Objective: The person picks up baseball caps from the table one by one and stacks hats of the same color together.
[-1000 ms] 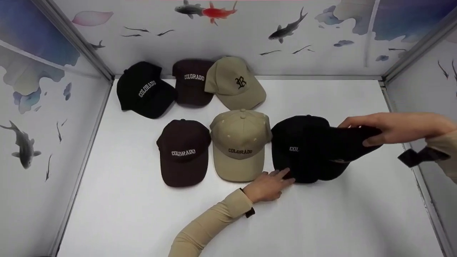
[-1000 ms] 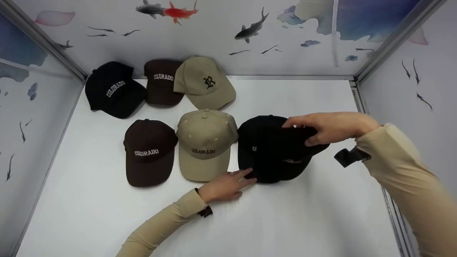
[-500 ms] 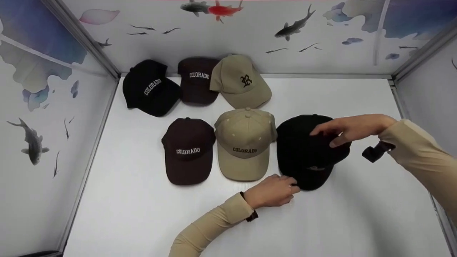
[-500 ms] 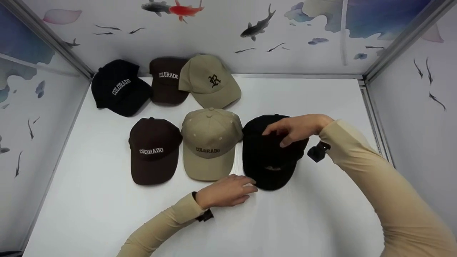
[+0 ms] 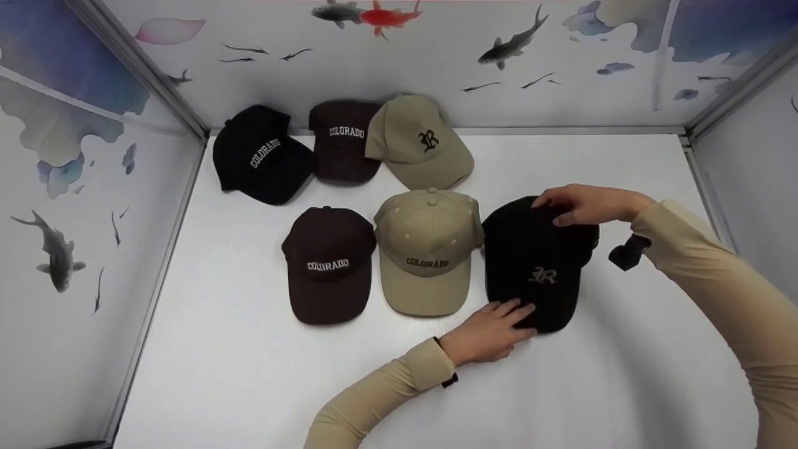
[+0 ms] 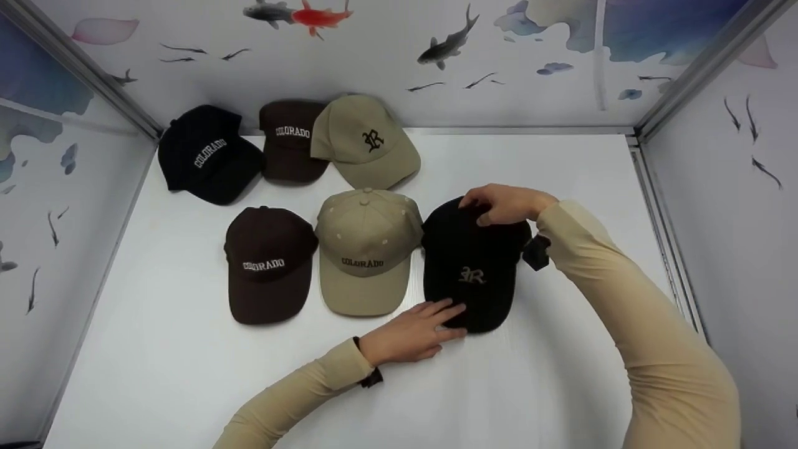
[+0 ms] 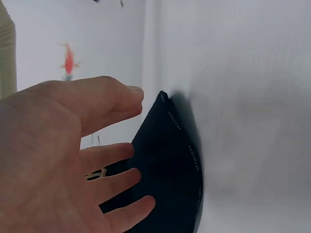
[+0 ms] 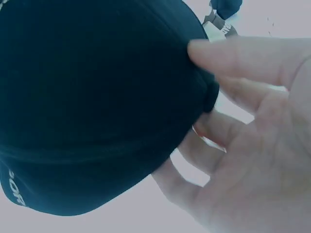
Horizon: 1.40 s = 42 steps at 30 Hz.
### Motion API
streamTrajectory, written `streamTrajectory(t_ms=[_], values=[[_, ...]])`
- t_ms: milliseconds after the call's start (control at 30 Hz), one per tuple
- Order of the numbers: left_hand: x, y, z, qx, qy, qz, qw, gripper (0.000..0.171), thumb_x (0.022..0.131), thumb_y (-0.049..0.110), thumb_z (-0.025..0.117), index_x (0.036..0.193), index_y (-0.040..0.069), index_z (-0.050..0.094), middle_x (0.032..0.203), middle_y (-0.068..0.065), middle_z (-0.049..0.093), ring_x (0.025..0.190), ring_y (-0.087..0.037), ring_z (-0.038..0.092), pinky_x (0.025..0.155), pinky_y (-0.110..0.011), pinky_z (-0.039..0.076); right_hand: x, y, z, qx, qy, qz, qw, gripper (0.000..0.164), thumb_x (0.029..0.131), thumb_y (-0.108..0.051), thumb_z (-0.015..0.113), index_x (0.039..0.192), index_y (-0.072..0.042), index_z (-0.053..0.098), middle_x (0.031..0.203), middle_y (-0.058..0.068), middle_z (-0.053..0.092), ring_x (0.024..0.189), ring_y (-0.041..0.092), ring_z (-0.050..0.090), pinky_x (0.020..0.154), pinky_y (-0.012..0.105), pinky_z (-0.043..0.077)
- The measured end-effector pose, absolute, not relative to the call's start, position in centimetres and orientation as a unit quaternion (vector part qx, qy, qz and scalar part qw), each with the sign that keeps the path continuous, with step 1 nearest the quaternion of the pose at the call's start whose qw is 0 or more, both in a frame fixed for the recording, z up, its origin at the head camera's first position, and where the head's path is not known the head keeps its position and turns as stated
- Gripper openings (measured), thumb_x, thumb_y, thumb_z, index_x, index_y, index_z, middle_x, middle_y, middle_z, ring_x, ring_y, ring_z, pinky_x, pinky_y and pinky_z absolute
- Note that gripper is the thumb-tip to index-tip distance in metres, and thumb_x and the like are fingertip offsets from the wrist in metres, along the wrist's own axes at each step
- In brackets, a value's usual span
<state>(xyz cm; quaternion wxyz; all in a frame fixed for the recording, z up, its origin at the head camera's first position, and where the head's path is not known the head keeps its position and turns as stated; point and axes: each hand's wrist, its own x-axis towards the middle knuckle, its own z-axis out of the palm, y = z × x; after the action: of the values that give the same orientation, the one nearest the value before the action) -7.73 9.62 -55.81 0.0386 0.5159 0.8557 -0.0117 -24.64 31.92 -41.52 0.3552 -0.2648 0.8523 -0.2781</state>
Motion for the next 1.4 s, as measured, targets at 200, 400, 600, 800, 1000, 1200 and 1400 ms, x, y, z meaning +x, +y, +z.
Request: streamTrajectory(t_ms=[200,400,600,800,1000,1200,1400], values=[[-8.3,9.2,-56.4,0.504,0.863,-0.005,0.033,0.043,0.098,0.033,0.056,0.141,0.033,0.05,0.155,-0.002,0.028,0.138,-0.026,0.03,0.102,-0.032,0.037,-24.3,31.8,-43.2,-0.269,0.881,-0.278,0.272,0.036,0.092,0.006,0.054,0.128,0.003,0.053,0.128,0.026,0.053,0.12,0.044,0.045,0.098,0.059,0.034],[-9.0,9.4,-56.5,0.526,0.85,0.019,0.017,0.041,0.097,0.028,0.056,0.137,0.026,0.054,0.151,-0.008,0.033,0.134,-0.03,0.036,0.104,-0.028,0.035,-21.8,31.9,-44.5,-0.279,0.928,-0.211,0.124,0.039,0.089,-0.002,0.062,0.127,0.001,0.052,0.123,0.029,0.045,0.11,0.049,0.041,0.084,0.066,0.034],[-9.8,9.4,-56.6,0.533,0.844,0.03,0.05,0.046,0.094,0.027,0.062,0.139,0.024,0.052,0.153,-0.009,0.03,0.137,-0.031,0.031,0.107,-0.027,0.029,-18.1,31.5,-46.2,-0.332,0.927,-0.163,0.069,0.072,0.08,-0.022,0.08,0.141,-0.014,0.044,0.143,0.023,0.031,0.126,0.05,0.029,0.078,0.074,0.035],[-10.4,9.8,-56.5,0.541,0.836,0.043,0.074,0.045,0.095,0.028,0.06,0.139,0.022,0.052,0.153,-0.009,0.03,0.137,-0.031,0.03,0.113,-0.032,0.017,-17.0,31.7,-48.7,-0.345,0.93,-0.127,0.005,0.086,0.07,-0.018,0.088,0.142,-0.012,0.042,0.148,0.024,0.025,0.131,0.053,0.023,0.075,0.077,0.036],[-10.5,10.2,-56.4,0.536,0.838,0.054,0.086,0.042,0.097,0.026,0.057,0.139,0.023,0.054,0.153,-0.008,0.03,0.137,-0.03,0.03,0.112,-0.031,0.02,-16.8,31.8,-49.9,-0.326,0.936,-0.132,-0.024,0.088,0.066,-0.011,0.088,0.141,-0.01,0.043,0.148,0.026,0.026,0.132,0.054,0.022,0.078,0.078,0.035],[-10.1,9.9,-56.0,0.517,0.849,0.045,0.101,0.043,0.098,0.028,0.057,0.14,0.027,0.052,0.154,-0.004,0.029,0.137,-0.027,0.031,0.097,-0.031,0.042,-16.7,31.7,-50.0,-0.31,0.941,-0.135,-0.013,0.085,0.069,-0.013,0.087,0.142,-0.013,0.042,0.149,0.024,0.025,0.134,0.053,0.02,0.084,0.078,0.03],[-10.2,8.4,-54.4,0.526,0.84,0.053,0.126,0.04,0.1,0.026,0.053,0.14,0.025,0.051,0.147,-0.004,0.04,0.128,-0.019,0.043,0.095,-0.03,0.043,-16.2,31.9,-50.0,-0.298,0.943,-0.151,-0.013,0.088,0.068,-0.006,0.086,0.143,-0.015,0.041,0.151,0.021,0.023,0.136,0.049,0.016,0.09,0.076,0.025]])
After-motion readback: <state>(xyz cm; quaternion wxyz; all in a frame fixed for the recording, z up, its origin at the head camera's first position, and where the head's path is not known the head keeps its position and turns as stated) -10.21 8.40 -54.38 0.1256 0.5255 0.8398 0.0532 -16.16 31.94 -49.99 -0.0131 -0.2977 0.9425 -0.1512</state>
